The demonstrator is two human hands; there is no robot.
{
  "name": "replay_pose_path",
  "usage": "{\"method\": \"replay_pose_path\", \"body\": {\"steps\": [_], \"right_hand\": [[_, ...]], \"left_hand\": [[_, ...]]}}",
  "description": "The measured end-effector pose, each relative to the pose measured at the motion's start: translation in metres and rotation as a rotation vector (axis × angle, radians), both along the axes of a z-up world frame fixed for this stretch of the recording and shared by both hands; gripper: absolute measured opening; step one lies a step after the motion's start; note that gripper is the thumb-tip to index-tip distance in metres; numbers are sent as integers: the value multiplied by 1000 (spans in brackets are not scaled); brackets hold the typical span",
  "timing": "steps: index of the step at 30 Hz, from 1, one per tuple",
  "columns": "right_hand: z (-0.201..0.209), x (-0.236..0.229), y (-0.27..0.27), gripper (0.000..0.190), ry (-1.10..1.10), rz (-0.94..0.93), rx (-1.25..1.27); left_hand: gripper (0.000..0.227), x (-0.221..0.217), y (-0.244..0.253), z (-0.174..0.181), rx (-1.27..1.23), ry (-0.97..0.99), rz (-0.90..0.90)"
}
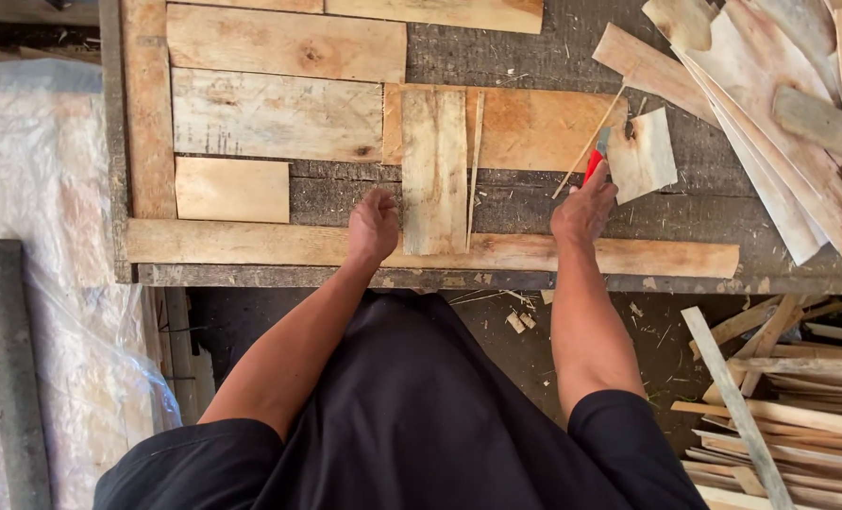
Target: Fitting and trimming thin wooden boards to create a patterned surface on a workbench.
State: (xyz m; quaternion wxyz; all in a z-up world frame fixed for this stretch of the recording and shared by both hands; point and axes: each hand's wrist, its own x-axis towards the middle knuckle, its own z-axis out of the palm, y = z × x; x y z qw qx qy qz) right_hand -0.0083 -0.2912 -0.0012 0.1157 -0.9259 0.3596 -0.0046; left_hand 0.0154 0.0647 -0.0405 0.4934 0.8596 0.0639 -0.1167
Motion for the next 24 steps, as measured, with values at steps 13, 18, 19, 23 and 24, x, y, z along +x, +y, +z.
{"method": "replay_pose_path", "body": {"steps": [13,18,19,23,24], "right_hand": [[-7,-1,116,41,-26,332,297],[11,8,134,42,-29,310,284],[14,11,135,43,54,264,286],[2,14,126,40,132,227,240],[3,13,122,40,130,227,238]], "left_hand": [[49,16,-17,-9,-63,209,41],[47,20,-21,0,-120,257,42],[44,20,-22,4,-130,329,24],[37,18,-25,-31,-304,326,46],[37,19,-23,-30,-306,323,45]]}}
